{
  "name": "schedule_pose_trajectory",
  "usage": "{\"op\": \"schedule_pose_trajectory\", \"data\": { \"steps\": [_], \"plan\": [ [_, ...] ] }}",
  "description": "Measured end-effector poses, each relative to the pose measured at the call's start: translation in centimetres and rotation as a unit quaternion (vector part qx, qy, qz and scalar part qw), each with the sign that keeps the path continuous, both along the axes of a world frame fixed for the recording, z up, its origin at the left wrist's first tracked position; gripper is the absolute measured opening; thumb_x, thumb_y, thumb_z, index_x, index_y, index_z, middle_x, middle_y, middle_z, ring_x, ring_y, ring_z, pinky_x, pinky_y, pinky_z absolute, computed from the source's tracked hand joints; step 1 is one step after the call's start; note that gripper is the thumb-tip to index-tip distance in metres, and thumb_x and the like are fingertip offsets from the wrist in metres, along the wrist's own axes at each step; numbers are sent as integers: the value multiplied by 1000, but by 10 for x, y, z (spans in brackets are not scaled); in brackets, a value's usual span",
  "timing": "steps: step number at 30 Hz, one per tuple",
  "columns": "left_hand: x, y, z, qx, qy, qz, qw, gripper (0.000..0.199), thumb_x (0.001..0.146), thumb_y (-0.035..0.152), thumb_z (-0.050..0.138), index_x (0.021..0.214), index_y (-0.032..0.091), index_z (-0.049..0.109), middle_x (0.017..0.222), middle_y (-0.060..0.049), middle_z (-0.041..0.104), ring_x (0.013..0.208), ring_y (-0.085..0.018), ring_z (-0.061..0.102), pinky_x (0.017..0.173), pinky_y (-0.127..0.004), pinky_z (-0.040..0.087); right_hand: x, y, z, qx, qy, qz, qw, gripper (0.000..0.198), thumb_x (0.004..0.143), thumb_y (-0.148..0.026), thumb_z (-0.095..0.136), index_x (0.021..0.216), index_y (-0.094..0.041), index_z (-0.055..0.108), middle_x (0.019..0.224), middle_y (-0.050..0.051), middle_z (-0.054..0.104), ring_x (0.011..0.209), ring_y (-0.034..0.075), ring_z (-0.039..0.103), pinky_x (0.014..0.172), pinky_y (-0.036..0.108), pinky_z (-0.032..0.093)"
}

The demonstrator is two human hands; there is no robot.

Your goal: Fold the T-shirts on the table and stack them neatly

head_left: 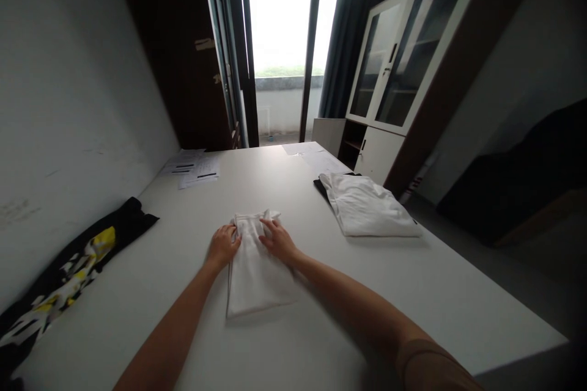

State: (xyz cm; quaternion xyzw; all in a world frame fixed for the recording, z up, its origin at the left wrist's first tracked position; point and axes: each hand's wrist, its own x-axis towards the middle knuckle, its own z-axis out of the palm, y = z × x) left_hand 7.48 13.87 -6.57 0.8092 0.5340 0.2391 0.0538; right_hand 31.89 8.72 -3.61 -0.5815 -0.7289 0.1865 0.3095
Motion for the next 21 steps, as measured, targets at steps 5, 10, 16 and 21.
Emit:
{"op": "schedule_pose_trajectory", "data": {
  "steps": [5,10,16,21],
  "plan": [
    [1,-3,3,-37,-106,-39,993,43,89,31,57,131,21,62,128,-10,68,120,-28,62,108,-43,46,8,10,2,-74,74,44,994,59,90,-31,68,147,-31,55,141,3,63,129,27,60,110,39,46],
    [13,-9,6,-98,-254,-94,958,65,90,37,57,152,25,44,152,-7,53,136,-26,54,113,-40,44,-1,8,-3,-54,93,22,994,63,87,-20,66,148,-32,55,141,0,64,128,27,61,110,39,47],
    [40,-18,12,-193,-414,-116,882,75,89,45,57,156,16,41,153,-14,52,140,-29,51,114,-43,45,-7,10,-6,-12,149,-4,989,56,94,-23,57,149,-32,53,144,-1,62,132,23,59,113,37,45],
    [56,-33,21,-268,-486,-158,816,62,91,47,53,141,12,58,143,-15,62,135,-31,56,115,-47,43,-2,12,-6,-2,207,-20,978,43,103,-39,47,143,-29,60,140,0,65,130,21,60,112,38,45]
  ]
}}
